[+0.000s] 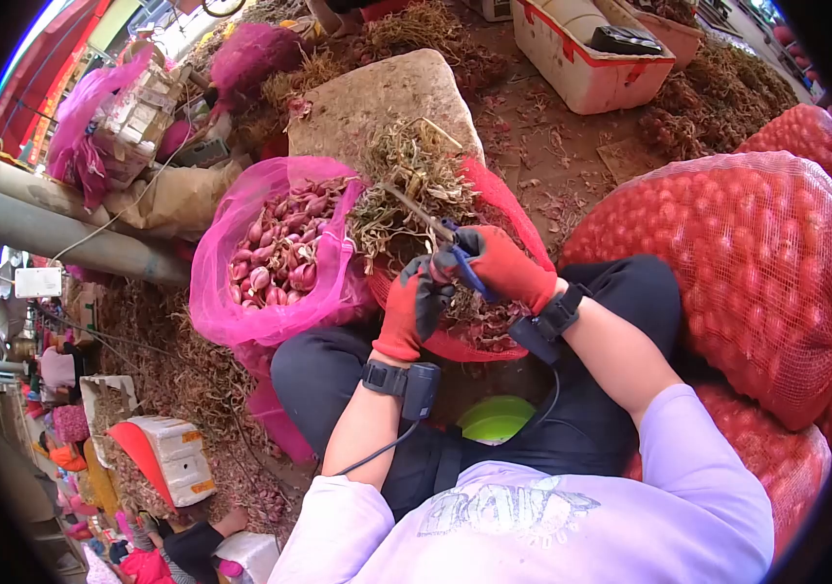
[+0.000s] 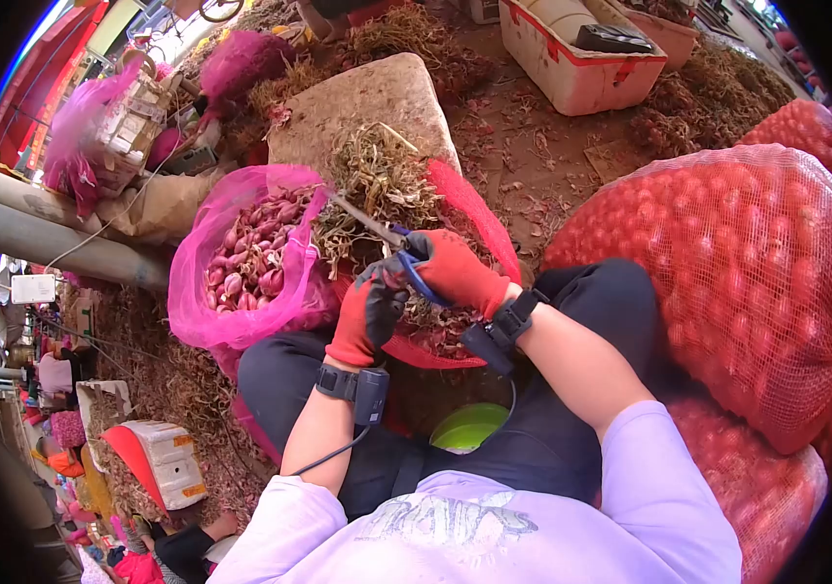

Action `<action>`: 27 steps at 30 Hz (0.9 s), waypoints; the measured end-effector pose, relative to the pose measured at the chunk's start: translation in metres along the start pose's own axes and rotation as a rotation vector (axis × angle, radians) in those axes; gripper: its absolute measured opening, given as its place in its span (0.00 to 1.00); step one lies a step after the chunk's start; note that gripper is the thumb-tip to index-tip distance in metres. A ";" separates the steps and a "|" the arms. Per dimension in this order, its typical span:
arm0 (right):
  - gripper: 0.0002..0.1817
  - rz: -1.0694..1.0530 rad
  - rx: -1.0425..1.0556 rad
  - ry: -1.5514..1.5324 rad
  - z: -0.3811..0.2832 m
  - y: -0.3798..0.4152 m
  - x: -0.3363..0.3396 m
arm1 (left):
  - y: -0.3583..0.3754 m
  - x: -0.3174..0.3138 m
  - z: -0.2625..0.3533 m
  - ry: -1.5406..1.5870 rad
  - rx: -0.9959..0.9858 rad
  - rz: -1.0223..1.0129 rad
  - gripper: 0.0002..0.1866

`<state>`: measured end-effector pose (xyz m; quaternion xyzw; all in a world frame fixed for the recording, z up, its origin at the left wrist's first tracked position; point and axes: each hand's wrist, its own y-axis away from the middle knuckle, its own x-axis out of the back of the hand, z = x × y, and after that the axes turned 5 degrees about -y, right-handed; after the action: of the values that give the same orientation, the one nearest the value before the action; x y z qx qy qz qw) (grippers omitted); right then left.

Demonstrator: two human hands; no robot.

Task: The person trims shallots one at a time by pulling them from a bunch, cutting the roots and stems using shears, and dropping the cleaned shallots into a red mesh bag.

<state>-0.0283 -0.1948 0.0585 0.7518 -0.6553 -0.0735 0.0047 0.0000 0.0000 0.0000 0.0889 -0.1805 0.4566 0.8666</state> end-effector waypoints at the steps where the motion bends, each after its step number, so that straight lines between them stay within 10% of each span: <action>1: 0.11 -0.014 -0.075 -0.167 -0.006 0.001 0.004 | -0.002 0.001 0.004 0.028 -0.008 -0.024 0.12; 9: 0.12 0.134 0.036 0.099 0.019 -0.009 0.019 | 0.004 0.008 0.040 1.100 0.444 -0.063 0.10; 12: 0.12 0.029 -0.130 -0.217 -0.014 0.009 -0.001 | -0.005 0.000 0.014 0.109 -0.339 0.141 0.09; 15: 0.10 -0.010 -0.110 -0.259 -0.004 0.012 -0.008 | 0.000 0.001 0.030 -0.313 -0.481 0.243 0.06; 18: 0.04 -0.064 -0.058 -0.201 0.002 0.007 0.000 | 0.002 0.006 0.031 0.196 -0.142 0.024 0.07; 21: 0.04 0.185 0.197 0.742 0.010 0.003 0.004 | -0.007 0.011 0.018 1.468 0.264 -0.397 0.07; 22: 0.07 0.229 0.148 0.736 0.009 0.002 0.005 | -0.002 0.006 0.023 1.349 0.297 -0.186 0.07; 25: 0.12 0.172 -0.208 -0.253 -0.014 0.006 0.003 | -0.005 0.000 0.037 -0.265 -0.424 0.241 0.07; 27: 0.13 0.086 -0.010 -0.270 -0.003 0.001 0.000 | 0.002 0.001 0.037 0.274 0.085 0.159 0.07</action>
<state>-0.0292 -0.1952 0.0617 0.7064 -0.6811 -0.1769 -0.0766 -0.0097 -0.0100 0.0343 0.0477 -0.0475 0.5387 0.8398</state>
